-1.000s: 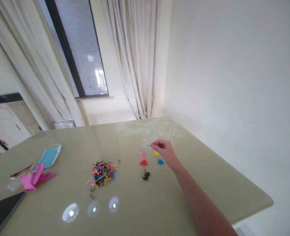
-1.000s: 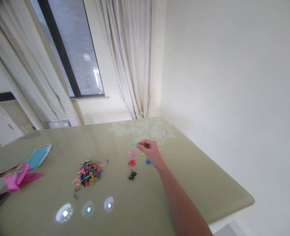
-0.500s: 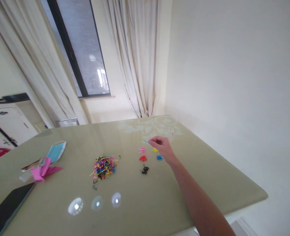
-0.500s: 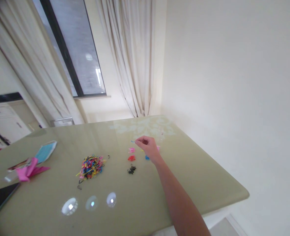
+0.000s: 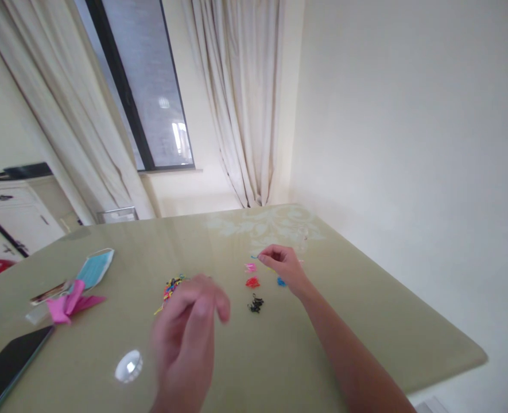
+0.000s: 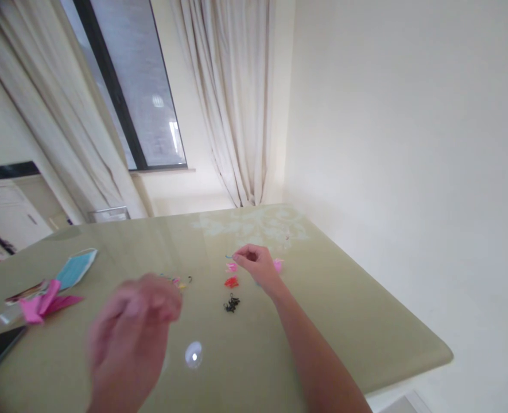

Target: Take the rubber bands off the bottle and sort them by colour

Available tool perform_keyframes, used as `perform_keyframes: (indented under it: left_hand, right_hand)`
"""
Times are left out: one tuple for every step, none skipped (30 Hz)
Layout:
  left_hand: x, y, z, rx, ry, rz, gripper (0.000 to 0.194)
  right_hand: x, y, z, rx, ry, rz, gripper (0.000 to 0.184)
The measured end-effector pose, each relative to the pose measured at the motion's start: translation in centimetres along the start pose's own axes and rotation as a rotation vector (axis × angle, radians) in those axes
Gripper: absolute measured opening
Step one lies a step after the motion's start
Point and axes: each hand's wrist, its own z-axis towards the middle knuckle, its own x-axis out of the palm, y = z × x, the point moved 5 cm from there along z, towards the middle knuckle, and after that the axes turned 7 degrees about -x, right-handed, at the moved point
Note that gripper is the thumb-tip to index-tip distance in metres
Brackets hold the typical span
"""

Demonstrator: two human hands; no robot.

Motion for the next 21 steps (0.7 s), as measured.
perform_keyframes:
  left_hand:
    - [1.2,1.2,1.7,-0.034,0.039,0.038,0.029]
    - [2.2,2.7,3.2,-0.073,0.09,0.09,0.028]
    - [3.1,4.3,4.4,-0.11,0.144,0.146,0.028]
    - [3.7,6.0,5.2,-0.141,0.193,0.207,0.032]
    - [4.1,7.5,5.7,-0.148,0.226,0.225,0.036]
    - [4.2,8.9,5.9,-0.157,0.253,0.229,0.04]
    - [4.3,10.0,5.8,-0.164,0.28,0.221,0.041]
    - [4.3,10.8,5.5,-0.162,0.291,0.201,0.04]
    - [4.2,11.4,5.2,-0.164,0.295,0.176,0.037]
    - [4.2,11.8,4.9,-0.167,0.292,0.146,0.033]
    - [4.1,12.0,4.7,-0.175,0.284,0.117,0.03]
    - [4.0,12.1,4.5,-0.188,0.278,0.092,0.028]
    - [3.9,12.2,4.3,-0.205,0.276,0.071,0.026]
    - [3.9,12.2,4.3,-0.224,0.279,0.053,0.025]
    - [4.0,12.2,4.2,-0.243,0.282,0.034,0.025]
    - [4.0,12.1,4.2,-0.264,0.286,0.006,0.026]
    - [4.0,12.1,4.1,-0.288,0.286,-0.031,0.027]
    - [3.9,12.1,4.1,-0.317,0.281,-0.076,0.028]
    - [3.9,12.1,4.0,-0.349,0.272,-0.121,0.03]
    - [3.9,12.2,3.9,-0.383,0.261,-0.162,0.031]
    - [3.9,12.3,3.8,-0.413,0.25,-0.192,0.032]
  right_hand:
    - [0.2,0.0,-0.1,0.004,0.016,-0.002,0.025]
    - [0.5,0.0,-0.2,0.007,0.033,-0.007,0.025]
    - [0.8,-0.1,-0.3,0.008,0.054,-0.015,0.025]
    - [1.0,-0.2,-0.5,0.01,0.077,-0.026,0.025]
    - [1.3,-0.4,-0.6,0.014,0.099,-0.041,0.025]
    - [1.6,-0.6,-0.8,0.018,0.119,-0.054,0.025]
    - [1.9,-0.7,-0.9,0.023,0.137,-0.063,0.026]
    - [2.1,-0.9,-1.1,0.029,0.154,-0.067,0.027]
    - [2.3,-1.0,-1.3,0.037,0.17,-0.066,0.028]
    - [2.6,-1.1,-1.5,0.045,0.185,-0.064,0.03]
    - [2.8,-1.1,-1.7,0.048,0.2,-0.063,0.031]
    - [3.0,-1.1,-1.8,0.05,0.214,-0.067,0.031]
    - [3.1,-1.0,-2.0,0.048,0.224,-0.079,0.031]
    - [3.3,-1.0,-2.1,0.045,0.232,-0.095,0.031]
    - [3.4,-0.9,-2.2,0.04,0.234,-0.112,0.031]
    - [3.5,-0.9,-2.3,0.033,0.234,-0.128,0.03]
    - [3.6,-0.8,-2.4,0.028,0.234,-0.145,0.029]
    - [3.7,-0.7,-2.5,0.023,0.235,-0.163,0.027]
    - [3.8,-0.7,-2.6,0.018,0.239,-0.183,0.024]
    - [4.0,-0.6,-2.7,0.013,0.245,-0.202,0.021]
    - [4.2,-0.5,-2.9,0.009,0.253,-0.222,0.019]
